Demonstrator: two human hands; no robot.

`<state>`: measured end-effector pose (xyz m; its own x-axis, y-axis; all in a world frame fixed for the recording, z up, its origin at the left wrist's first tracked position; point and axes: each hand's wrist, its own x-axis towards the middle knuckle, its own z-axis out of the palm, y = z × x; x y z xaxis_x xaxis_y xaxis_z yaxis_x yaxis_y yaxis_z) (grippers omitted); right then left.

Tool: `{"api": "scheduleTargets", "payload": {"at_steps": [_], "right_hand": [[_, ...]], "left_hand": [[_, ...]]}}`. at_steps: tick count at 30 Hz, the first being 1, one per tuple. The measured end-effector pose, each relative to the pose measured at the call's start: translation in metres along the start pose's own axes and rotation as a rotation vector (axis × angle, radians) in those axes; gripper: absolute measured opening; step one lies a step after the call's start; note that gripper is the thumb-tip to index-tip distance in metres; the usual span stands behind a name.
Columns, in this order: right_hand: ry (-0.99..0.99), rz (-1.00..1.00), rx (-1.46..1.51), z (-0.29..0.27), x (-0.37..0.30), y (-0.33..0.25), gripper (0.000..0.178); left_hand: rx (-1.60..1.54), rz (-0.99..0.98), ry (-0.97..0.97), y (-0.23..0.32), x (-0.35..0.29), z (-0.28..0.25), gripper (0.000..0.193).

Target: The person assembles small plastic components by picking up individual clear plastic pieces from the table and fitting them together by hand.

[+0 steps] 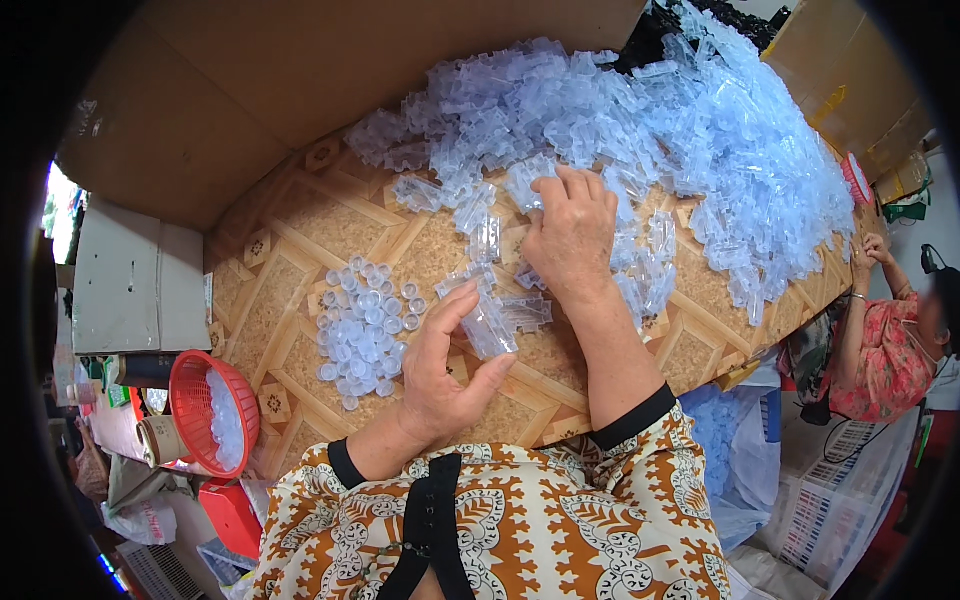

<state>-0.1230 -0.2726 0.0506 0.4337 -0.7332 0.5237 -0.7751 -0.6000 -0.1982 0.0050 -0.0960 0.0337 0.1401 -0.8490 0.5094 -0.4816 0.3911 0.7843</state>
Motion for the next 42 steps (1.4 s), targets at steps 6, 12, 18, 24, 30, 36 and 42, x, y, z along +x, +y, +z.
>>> {"api": "scheduleTargets", "payload": {"at_steps": [6, 12, 18, 24, 30, 36, 42], "right_hand": [[0.016, -0.204, 0.189, 0.006, 0.004, -0.023, 0.036], [-0.149, -0.242, 0.103, 0.005, 0.005, -0.033, 0.037], [0.156, -0.116, 0.167, -0.005, 0.019, 0.003, 0.038], [-0.060, -0.176, 0.072, 0.002, 0.009, 0.007, 0.054], [-0.105, -0.151, 0.114, -0.005, 0.008, 0.012, 0.036], [0.027, -0.067, 0.153, -0.011, 0.011, 0.021, 0.032], [0.079, 0.071, 0.211, -0.013, 0.008, -0.004, 0.031]], "left_hand": [[-0.033, -0.018, 0.042, 0.004, -0.001, -0.001, 0.069], [-0.041, -0.023, 0.019, 0.000, -0.006, 0.000, 0.070], [-0.133, -0.133, -0.014, 0.000, -0.008, 0.000, 0.071], [-0.126, -0.120, -0.033, -0.005, -0.010, 0.001, 0.070], [-0.176, -0.170, -0.046, -0.006, -0.012, 0.002, 0.070], [-0.159, -0.149, -0.053, -0.004, -0.008, 0.000, 0.070], [-0.170, -0.164, -0.052, -0.001, -0.006, -0.003, 0.069]]}}
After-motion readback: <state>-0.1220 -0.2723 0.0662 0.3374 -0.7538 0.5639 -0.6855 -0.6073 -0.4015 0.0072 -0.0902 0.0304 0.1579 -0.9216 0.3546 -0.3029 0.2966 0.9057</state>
